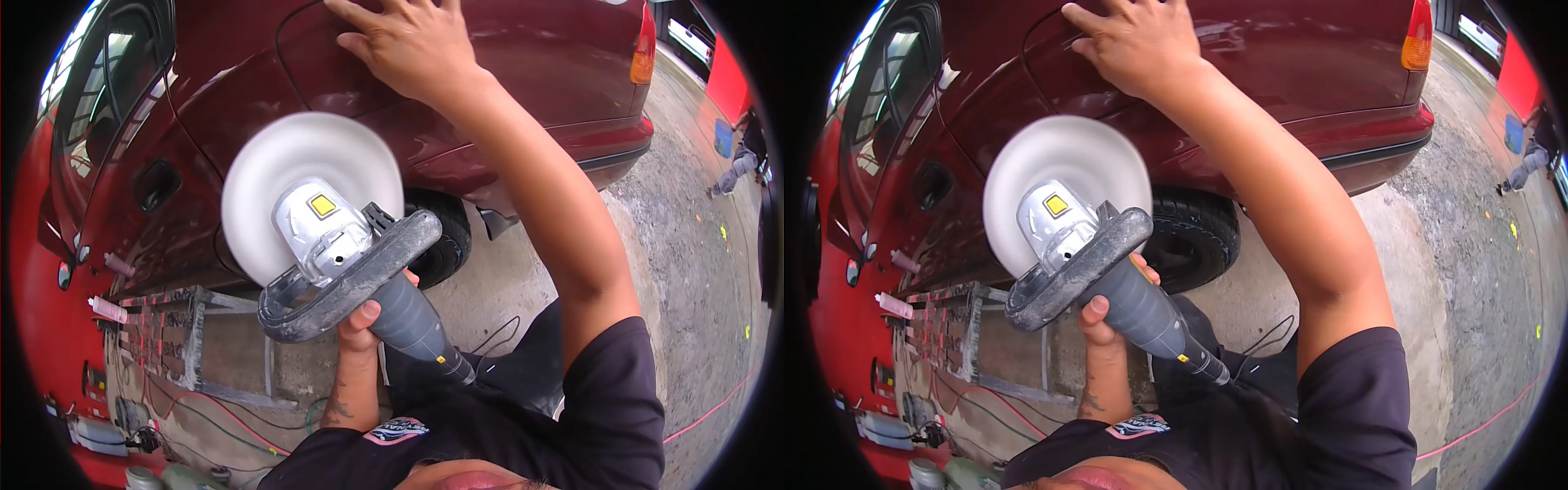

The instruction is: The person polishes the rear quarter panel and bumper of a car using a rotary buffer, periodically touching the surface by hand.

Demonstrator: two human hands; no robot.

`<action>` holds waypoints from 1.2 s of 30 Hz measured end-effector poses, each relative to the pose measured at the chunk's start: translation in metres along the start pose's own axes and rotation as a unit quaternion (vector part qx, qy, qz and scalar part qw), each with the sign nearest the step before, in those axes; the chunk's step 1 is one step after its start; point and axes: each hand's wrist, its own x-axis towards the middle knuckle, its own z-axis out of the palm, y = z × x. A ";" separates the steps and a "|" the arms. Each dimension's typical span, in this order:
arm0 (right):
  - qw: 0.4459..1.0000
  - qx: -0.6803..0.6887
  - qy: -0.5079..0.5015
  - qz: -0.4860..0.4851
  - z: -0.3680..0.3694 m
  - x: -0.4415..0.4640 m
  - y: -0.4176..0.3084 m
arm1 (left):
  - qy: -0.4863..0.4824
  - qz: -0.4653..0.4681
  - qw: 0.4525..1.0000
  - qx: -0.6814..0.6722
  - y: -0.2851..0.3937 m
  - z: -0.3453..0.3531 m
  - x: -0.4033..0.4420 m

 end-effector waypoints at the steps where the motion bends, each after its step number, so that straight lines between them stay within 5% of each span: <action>1: 1.000 0.017 -0.008 0.013 -0.007 -0.004 0.006 | 0.003 -0.001 1.000 -0.004 0.000 -0.002 -0.001; 11: 0.999 -0.008 0.042 -0.016 -0.009 -0.005 0.019 | 0.002 -0.008 1.000 -0.016 0.007 -0.007 -0.002; 15: 0.990 -0.024 0.141 -0.010 -0.001 0.018 0.022 | 0.004 0.001 1.000 -0.024 0.002 -0.010 -0.001; 22: 0.996 -0.036 0.072 0.039 -0.004 0.046 0.031 | 0.017 0.017 1.000 -0.002 0.004 -0.009 -0.003; 25: 0.992 -0.075 0.091 -0.036 -0.014 0.037 0.023 | 0.014 0.014 1.000 -0.005 0.005 -0.010 -0.001; 36: 0.999 0.000 0.010 0.050 -0.015 0.048 0.019 | 0.017 0.014 1.000 0.001 0.012 -0.004 0.002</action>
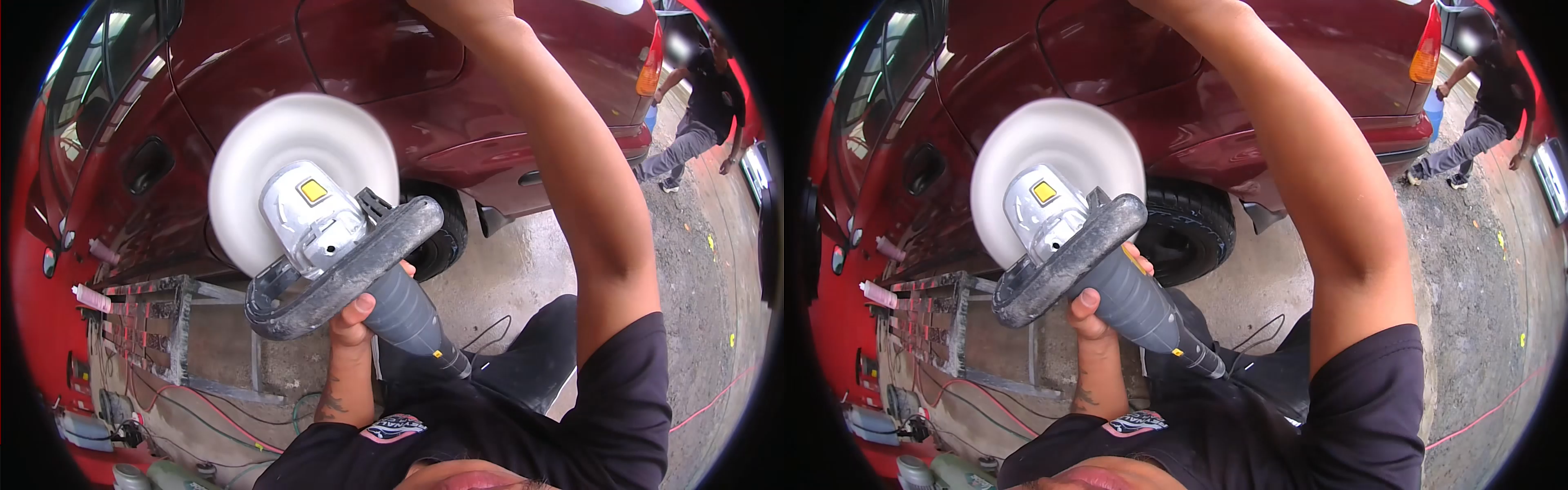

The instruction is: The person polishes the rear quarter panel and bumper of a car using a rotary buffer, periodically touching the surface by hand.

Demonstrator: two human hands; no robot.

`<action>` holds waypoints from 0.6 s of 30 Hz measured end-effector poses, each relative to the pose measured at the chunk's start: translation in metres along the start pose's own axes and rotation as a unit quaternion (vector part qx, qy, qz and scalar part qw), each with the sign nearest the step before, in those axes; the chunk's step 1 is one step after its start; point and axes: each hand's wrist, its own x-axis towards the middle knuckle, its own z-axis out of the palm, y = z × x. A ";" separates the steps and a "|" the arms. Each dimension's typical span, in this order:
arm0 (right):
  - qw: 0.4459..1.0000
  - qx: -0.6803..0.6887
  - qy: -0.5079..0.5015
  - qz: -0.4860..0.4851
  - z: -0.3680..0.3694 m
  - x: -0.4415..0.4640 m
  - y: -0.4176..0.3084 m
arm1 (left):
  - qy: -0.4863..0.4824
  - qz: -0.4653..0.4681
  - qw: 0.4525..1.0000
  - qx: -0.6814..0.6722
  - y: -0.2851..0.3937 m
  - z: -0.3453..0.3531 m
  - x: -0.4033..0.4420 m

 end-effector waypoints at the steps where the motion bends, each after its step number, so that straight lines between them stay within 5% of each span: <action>1: 1.000 0.017 -0.008 0.005 0.000 -0.001 0.000 | -0.001 0.000 1.000 0.001 -0.001 -0.001 0.000; 4: 0.991 -0.076 0.070 -0.088 0.002 -0.002 0.005 | -0.005 0.009 1.000 0.001 -0.002 0.000 0.001; 7: 0.999 -0.032 -0.001 -0.025 0.002 0.006 0.006 | -0.012 0.022 1.000 0.007 -0.003 0.000 0.004; 10: 0.981 -0.068 0.112 -0.145 0.011 0.004 0.012 | -0.018 0.025 1.000 -0.004 -0.005 0.000 0.007; 14: 0.994 0.079 -0.048 0.055 -0.009 -0.010 0.008 | -0.016 0.014 0.999 -0.044 -0.006 0.004 0.014; 16: 0.942 0.232 -0.159 0.184 -0.035 -0.044 0.000 | -0.030 0.021 0.998 -0.057 -0.003 0.008 0.025; 18: 0.862 0.463 -0.114 0.168 -0.025 -0.115 -0.002 | -0.044 0.039 0.996 -0.064 0.003 0.017 0.037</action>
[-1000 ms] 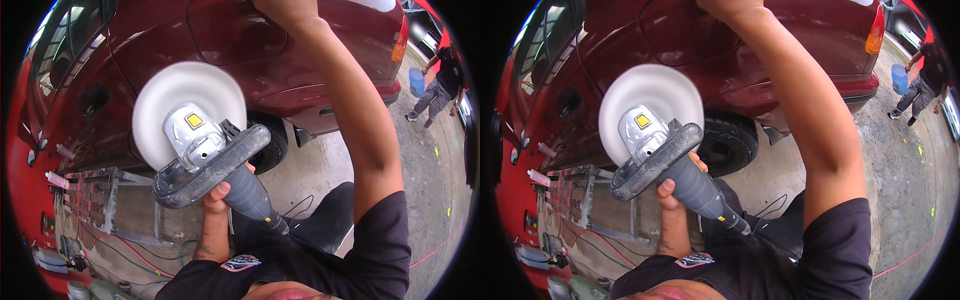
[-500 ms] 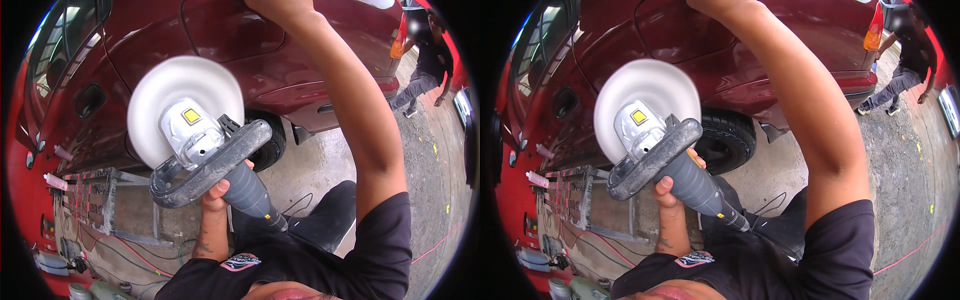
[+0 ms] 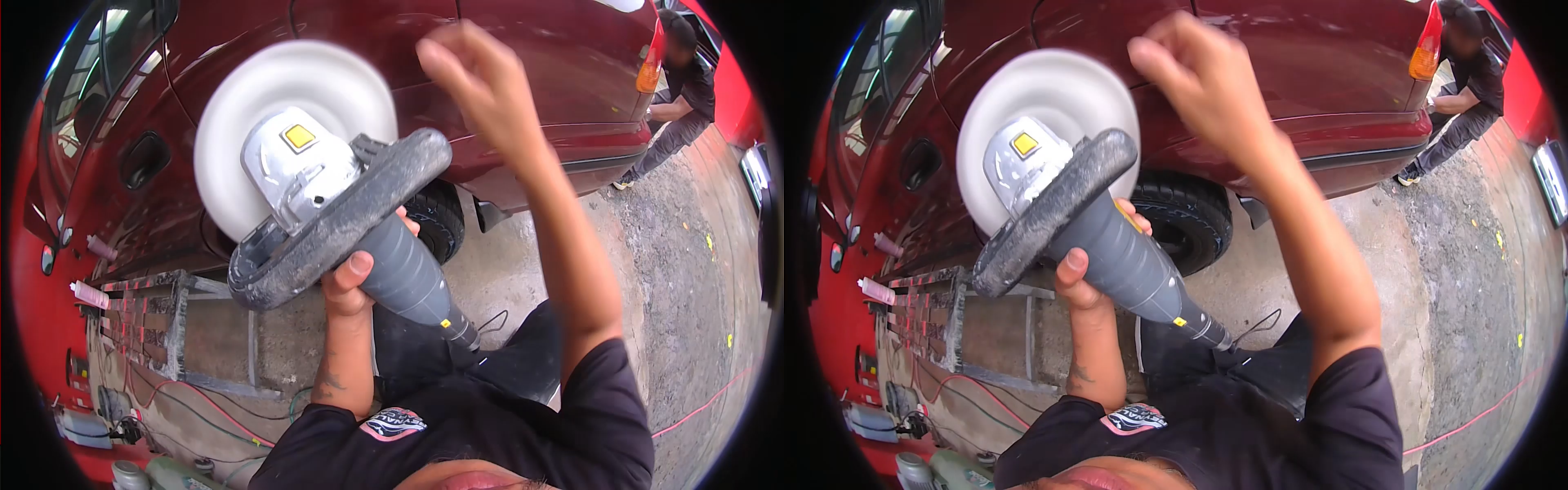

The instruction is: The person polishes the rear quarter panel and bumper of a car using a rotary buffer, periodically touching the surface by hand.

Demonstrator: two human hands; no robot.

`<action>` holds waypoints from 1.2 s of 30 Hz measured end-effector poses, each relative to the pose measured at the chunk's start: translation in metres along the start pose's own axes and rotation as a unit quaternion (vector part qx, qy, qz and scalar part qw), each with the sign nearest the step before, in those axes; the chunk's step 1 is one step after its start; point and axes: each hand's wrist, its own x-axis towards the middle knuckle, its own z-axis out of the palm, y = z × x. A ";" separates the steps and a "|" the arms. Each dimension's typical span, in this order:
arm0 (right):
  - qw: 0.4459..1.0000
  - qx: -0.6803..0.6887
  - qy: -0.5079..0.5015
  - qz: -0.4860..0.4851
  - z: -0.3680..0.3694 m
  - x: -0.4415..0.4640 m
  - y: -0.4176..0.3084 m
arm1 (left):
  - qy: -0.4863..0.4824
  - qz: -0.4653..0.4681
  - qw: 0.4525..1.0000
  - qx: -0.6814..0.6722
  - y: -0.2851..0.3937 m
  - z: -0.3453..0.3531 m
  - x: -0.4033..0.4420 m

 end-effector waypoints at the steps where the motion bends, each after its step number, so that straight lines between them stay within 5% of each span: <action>1: 0.991 0.122 -0.037 0.034 0.001 -0.041 -0.002 | -0.015 0.009 1.000 0.000 0.002 0.005 0.008; 6: 0.877 0.392 -0.137 0.244 0.007 -0.216 -0.006 | -0.081 0.024 0.996 0.008 0.013 0.025 0.047; 12: 0.906 0.272 -0.087 0.313 -0.020 -0.257 -0.018 | -0.130 -0.016 0.990 0.055 0.003 0.065 0.070; 18: 0.920 0.183 -0.018 0.345 -0.013 -0.324 -0.008 | -0.179 -0.052 0.964 0.188 -0.061 0.035 0.042; 24: 0.906 0.199 -0.129 0.351 -0.019 -0.329 -0.011 | -0.036 -0.046 0.989 0.134 -0.114 -0.016 -0.002; 27: 0.927 0.220 -0.146 0.266 -0.017 -0.269 -0.006 | 0.031 -0.101 0.994 -0.006 -0.077 -0.019 -0.002; 31: 0.984 -0.103 -0.137 0.056 -0.029 -0.162 0.009 | 0.064 0.025 0.985 0.161 -0.062 -0.054 -0.005; 36: 0.901 -0.392 0.009 -0.183 0.012 -0.032 0.010 | 0.025 0.018 0.991 0.127 0.009 -0.016 0.000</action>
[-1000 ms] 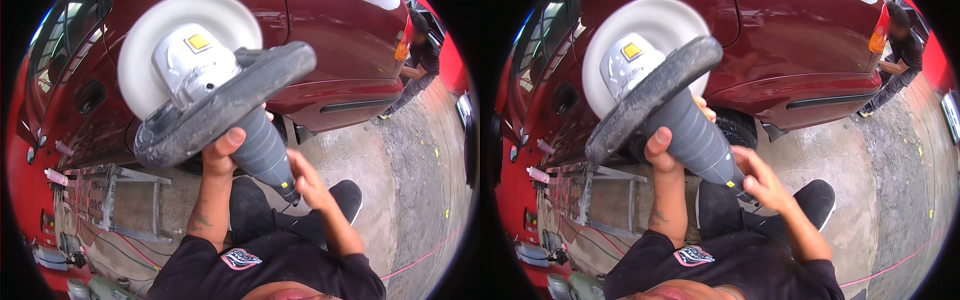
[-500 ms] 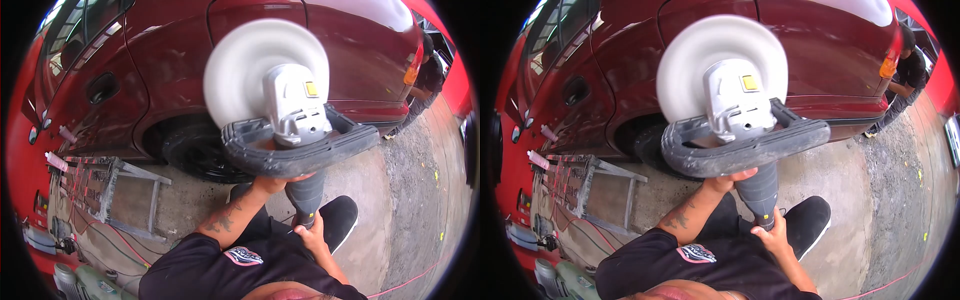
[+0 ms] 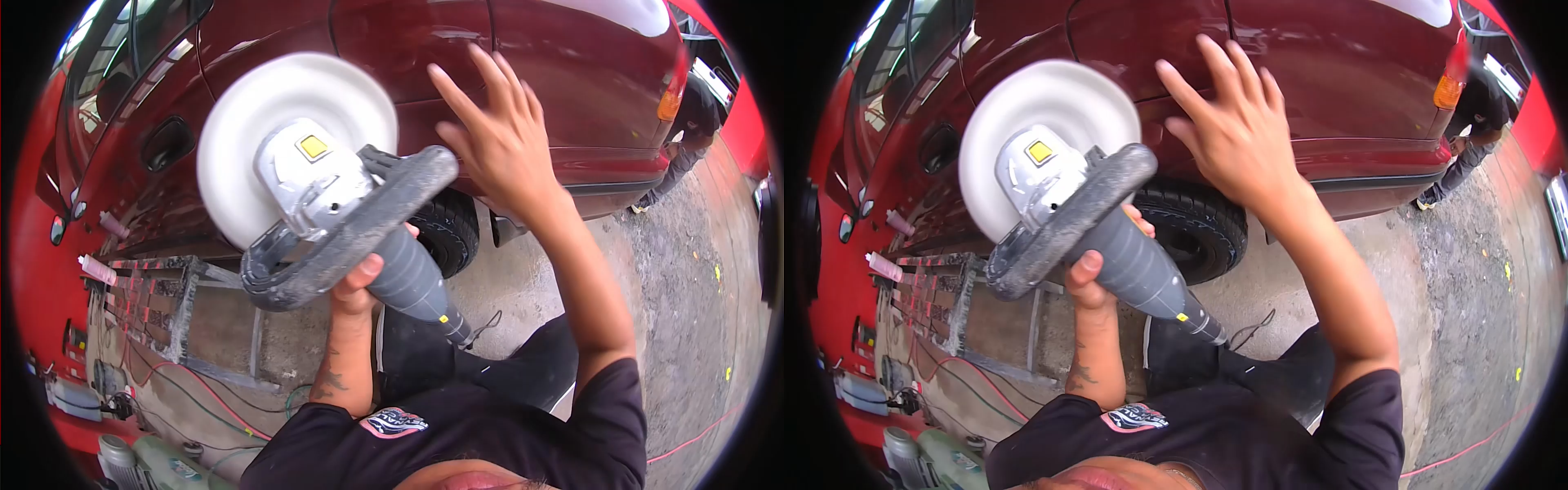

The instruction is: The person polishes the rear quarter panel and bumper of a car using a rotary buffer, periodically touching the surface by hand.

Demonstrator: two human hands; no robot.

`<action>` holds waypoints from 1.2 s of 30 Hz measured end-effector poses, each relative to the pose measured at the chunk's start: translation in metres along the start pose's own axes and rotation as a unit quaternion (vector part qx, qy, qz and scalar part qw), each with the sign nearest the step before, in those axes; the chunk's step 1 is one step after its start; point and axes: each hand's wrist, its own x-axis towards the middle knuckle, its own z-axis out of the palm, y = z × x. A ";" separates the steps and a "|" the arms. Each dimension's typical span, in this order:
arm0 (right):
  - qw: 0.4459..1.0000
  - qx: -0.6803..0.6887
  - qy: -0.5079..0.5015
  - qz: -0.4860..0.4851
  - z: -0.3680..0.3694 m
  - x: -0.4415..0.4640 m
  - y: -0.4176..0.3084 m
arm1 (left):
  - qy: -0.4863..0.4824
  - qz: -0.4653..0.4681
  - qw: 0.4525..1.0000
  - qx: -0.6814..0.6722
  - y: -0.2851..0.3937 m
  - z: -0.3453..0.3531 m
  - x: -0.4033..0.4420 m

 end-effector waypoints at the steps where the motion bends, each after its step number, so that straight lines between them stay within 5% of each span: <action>1: 0.999 -0.017 0.037 -0.033 0.010 0.024 0.002 | 0.006 0.000 1.000 -0.025 0.003 -0.002 -0.001; 5: 0.988 -0.061 0.102 -0.103 0.027 0.090 -0.004 | 0.021 -0.003 0.997 -0.077 0.009 -0.008 -0.007; 8: 0.991 -0.058 0.004 -0.121 0.037 0.108 -0.011 | 0.023 -0.007 0.997 -0.069 0.007 -0.007 -0.008; 11: 0.985 -0.085 0.051 -0.141 0.040 0.111 -0.007 | 0.024 -0.001 0.998 -0.062 0.002 -0.005 -0.008; 15: 0.987 -0.113 -0.012 -0.113 0.013 0.103 -0.001 | 0.022 0.001 0.997 -0.071 0.005 -0.007 -0.008; 23: 0.984 -0.109 0.057 -0.128 0.033 0.108 0.005 | 0.041 0.052 0.996 -0.064 0.010 -0.002 0.003; 27: 0.988 -0.143 -0.020 0.054 -0.007 0.075 0.019 | 0.014 0.054 0.997 -0.053 0.022 0.001 0.017; 30: 0.993 -0.053 0.087 0.056 -0.006 0.022 0.018 | -0.050 0.045 0.997 -0.035 0.034 0.004 0.035; 32: 0.941 0.312 -0.035 0.126 -0.027 -0.033 -0.008 | -0.059 0.044 0.996 -0.057 0.042 0.016 0.047; 33: 0.842 0.508 -0.103 0.150 -0.029 -0.066 -0.018 | -0.062 0.042 0.995 -0.068 0.044 0.023 0.052; 35: 0.634 0.662 -0.306 0.258 -0.063 -0.114 -0.037 | -0.088 0.037 0.993 -0.070 0.047 0.034 0.063; 36: 0.616 0.681 -0.299 0.259 -0.060 -0.140 -0.048 | -0.103 0.032 0.992 -0.062 0.047 0.039 0.068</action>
